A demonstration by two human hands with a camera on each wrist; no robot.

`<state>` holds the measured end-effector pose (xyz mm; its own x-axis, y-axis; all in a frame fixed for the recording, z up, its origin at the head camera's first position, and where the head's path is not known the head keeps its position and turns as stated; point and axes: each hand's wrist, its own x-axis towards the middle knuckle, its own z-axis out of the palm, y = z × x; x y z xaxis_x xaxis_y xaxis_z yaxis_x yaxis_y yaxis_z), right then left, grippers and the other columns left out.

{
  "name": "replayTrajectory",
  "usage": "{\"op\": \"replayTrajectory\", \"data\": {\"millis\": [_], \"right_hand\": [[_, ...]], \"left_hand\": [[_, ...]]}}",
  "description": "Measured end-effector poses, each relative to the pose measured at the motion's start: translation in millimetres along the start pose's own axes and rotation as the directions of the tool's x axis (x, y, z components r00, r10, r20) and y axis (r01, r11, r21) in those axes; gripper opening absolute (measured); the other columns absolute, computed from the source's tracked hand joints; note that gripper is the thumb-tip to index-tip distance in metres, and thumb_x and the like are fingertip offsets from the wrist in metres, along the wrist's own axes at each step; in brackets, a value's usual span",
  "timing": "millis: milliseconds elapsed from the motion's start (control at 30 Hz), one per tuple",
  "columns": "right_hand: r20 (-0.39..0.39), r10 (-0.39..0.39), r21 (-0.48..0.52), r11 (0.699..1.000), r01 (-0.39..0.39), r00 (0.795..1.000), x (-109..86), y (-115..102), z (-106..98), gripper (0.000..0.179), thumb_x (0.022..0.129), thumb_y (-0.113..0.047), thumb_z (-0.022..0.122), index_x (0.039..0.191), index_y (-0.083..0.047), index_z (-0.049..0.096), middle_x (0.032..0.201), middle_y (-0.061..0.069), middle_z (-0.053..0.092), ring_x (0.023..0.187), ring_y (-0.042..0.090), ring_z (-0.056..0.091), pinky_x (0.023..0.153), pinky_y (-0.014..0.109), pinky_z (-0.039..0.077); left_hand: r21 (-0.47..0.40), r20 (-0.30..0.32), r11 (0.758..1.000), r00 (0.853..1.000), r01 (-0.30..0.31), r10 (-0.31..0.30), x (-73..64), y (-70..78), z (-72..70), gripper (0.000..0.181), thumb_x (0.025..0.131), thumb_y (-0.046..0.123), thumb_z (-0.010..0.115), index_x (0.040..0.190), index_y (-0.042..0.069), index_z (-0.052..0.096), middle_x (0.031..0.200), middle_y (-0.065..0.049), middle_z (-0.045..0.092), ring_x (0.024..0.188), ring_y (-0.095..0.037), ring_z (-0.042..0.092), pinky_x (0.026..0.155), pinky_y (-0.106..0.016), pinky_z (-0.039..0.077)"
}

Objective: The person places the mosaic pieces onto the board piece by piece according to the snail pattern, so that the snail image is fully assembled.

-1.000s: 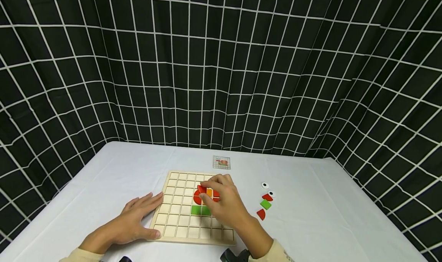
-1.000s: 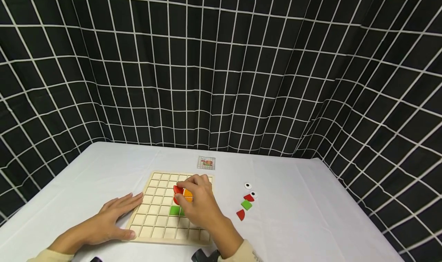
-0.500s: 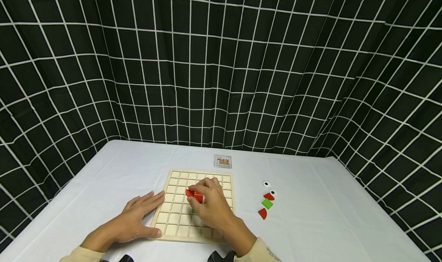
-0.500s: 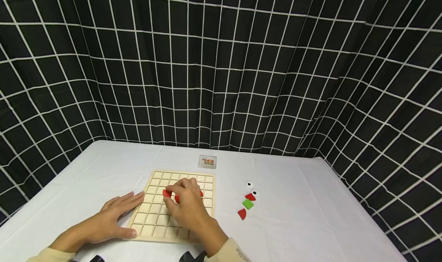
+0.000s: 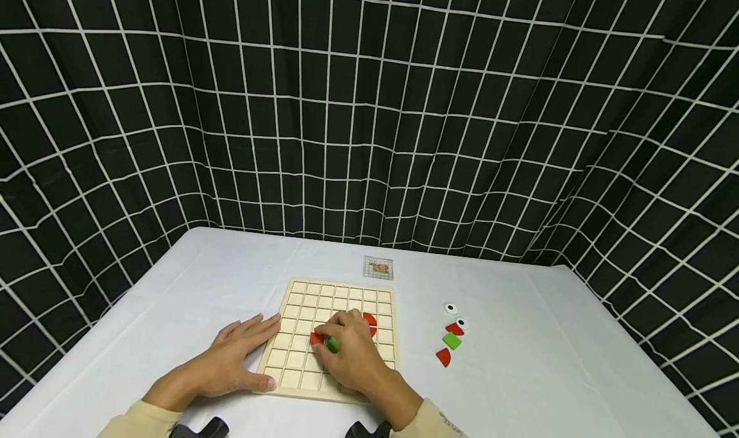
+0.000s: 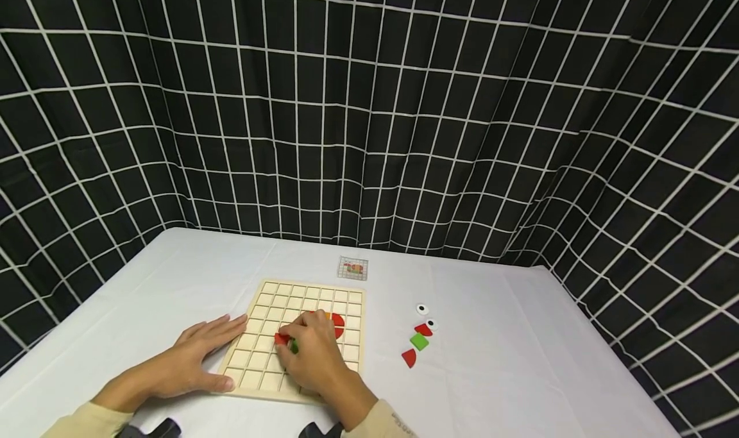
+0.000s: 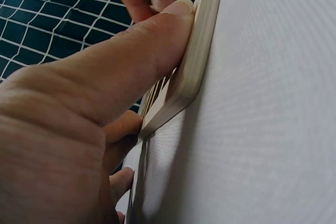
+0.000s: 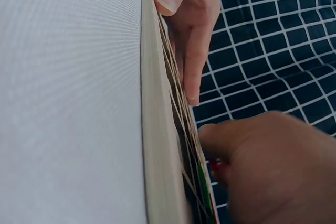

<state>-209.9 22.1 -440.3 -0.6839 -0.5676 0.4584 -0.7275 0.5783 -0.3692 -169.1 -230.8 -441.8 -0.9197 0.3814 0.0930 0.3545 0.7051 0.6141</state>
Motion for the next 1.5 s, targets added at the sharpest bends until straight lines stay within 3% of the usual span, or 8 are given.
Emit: {"op": "replayTrajectory", "data": {"millis": [200,900,1067,1267,1500], "right_hand": [[0.045,0.003,-0.053,0.999,0.000,0.999,-1.4,1,0,0.024,0.088,-0.027,0.070,0.107,-0.013,0.074,0.103,-0.004,0.060,0.094,0.013,0.045,0.087,0.039,0.039],[-0.010,0.001,-0.006,1.000,-0.001,1.000,1.1,1,3,0.019,0.085,-0.026,0.073,0.102,-0.018,0.075,0.100,-0.009,0.061,0.093,0.011,0.045,0.087,0.041,0.038],[-0.126,-0.002,0.109,0.994,0.016,0.992,-0.6,2,-6,0.018,0.082,-0.015,0.074,0.100,-0.011,0.075,0.094,-0.005,0.061,0.089,0.012,0.044,0.081,0.037,0.037],[-0.315,0.051,0.236,0.971,0.026,0.948,-0.1,12,-36,0.022,0.078,-0.005,0.077,0.098,-0.010,0.074,0.094,-0.006,0.063,0.087,0.016,0.048,0.070,0.035,0.042],[-0.353,0.167,0.261,0.963,-0.074,0.921,-9.6,22,-72,0.024,0.079,-0.005,0.077,0.101,-0.014,0.075,0.097,-0.013,0.061,0.097,0.012,0.048,0.080,0.042,0.046]], "left_hand": [[-0.004,0.001,1.000,1.000,0.008,-0.008,1.0,0.3,0.2,0.104,0.068,0.059,0.076,0.147,0.002,0.039,0.153,-0.010,0.032,0.141,-0.040,0.014,0.107,-0.059,0.000],[-0.002,-0.002,1.000,1.000,-0.010,0.010,-0.2,-0.3,-2.8,0.102,0.069,0.057,0.076,0.147,0.002,0.038,0.153,-0.012,0.032,0.140,-0.042,0.015,0.106,-0.061,0.000],[-0.018,0.006,0.999,1.000,-0.029,0.029,0.1,0.3,-0.5,0.100,0.070,0.054,0.076,0.146,0.001,0.039,0.153,-0.012,0.032,0.140,-0.043,0.015,0.106,-0.062,0.000],[-0.008,0.002,1.000,1.000,-0.013,0.013,-0.1,0.7,2.8,0.102,0.068,0.056,0.077,0.145,0.001,0.040,0.154,-0.009,0.032,0.141,-0.041,0.015,0.106,-0.060,0.000],[-0.008,-0.009,1.000,1.000,-0.010,0.010,-0.1,-0.1,2.0,0.102,0.066,0.057,0.077,0.144,0.001,0.042,0.153,-0.010,0.032,0.140,-0.042,0.015,0.106,-0.061,0.000]]}}
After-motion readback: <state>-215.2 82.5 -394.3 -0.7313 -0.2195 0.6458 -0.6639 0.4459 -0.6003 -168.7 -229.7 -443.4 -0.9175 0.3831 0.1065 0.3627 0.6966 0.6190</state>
